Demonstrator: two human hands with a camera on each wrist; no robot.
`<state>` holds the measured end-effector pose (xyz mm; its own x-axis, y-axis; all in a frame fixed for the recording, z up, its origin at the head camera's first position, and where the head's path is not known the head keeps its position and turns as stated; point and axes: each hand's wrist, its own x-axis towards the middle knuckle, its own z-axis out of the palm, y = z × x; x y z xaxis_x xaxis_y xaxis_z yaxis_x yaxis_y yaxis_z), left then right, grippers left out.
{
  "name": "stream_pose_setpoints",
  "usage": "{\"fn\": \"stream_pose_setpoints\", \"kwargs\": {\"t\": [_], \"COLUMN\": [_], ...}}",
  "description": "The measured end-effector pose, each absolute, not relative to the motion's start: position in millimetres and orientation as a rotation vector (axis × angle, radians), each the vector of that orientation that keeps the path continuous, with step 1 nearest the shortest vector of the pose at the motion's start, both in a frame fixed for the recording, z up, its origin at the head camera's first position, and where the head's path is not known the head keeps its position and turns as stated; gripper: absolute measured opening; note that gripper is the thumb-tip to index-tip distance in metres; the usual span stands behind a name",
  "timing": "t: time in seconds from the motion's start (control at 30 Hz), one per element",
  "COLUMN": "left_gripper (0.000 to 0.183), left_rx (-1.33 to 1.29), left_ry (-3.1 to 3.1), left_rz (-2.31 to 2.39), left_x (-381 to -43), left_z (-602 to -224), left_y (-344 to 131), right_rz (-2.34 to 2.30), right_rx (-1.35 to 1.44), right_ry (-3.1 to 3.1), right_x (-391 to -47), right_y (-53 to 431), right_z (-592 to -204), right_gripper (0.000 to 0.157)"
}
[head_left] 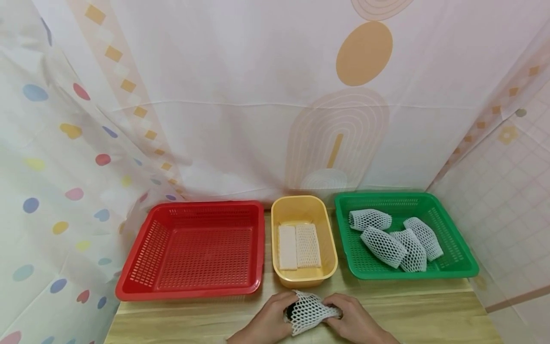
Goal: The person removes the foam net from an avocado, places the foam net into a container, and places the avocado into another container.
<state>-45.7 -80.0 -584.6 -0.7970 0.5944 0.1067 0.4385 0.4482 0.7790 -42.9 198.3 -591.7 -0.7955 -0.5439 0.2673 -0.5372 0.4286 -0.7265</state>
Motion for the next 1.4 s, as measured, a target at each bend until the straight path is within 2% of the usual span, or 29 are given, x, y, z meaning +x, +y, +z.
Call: {"fn": "stream_pose_setpoints", "kwargs": {"t": [0.07,0.33,0.77,0.9,1.17,1.4], "left_gripper": [0.066,0.046,0.045,0.050,0.075,0.075], "left_rx": [0.930,1.065,1.097,1.110,1.057,1.090], "left_ry": [2.514,2.535,2.667,2.668,2.708,2.770], "left_rz": [1.257,1.278,1.126,1.125,1.052,1.030], "left_x": [-48,-55,-54,-53,-44,-37], "left_z": [-586,-589,-590,-589,-582,-575], "left_y": [-78,-69,-66,-67,-79,-89], "right_rz": [-1.361,-1.387,-1.350,-1.346,-1.385,-1.373], "right_rx": [-1.028,-1.065,-1.014,-1.000,-1.020,-1.073], "right_ry": [2.651,2.632,2.596,2.596,2.617,2.702], "right_x": [-44,-45,-43,-43,-45,-44], "right_y": [198,198,198,199,200,201], "right_z": [-593,-595,-590,-588,-587,-585], "right_gripper": [0.031,0.030,0.028,0.030,0.032,0.038]}}
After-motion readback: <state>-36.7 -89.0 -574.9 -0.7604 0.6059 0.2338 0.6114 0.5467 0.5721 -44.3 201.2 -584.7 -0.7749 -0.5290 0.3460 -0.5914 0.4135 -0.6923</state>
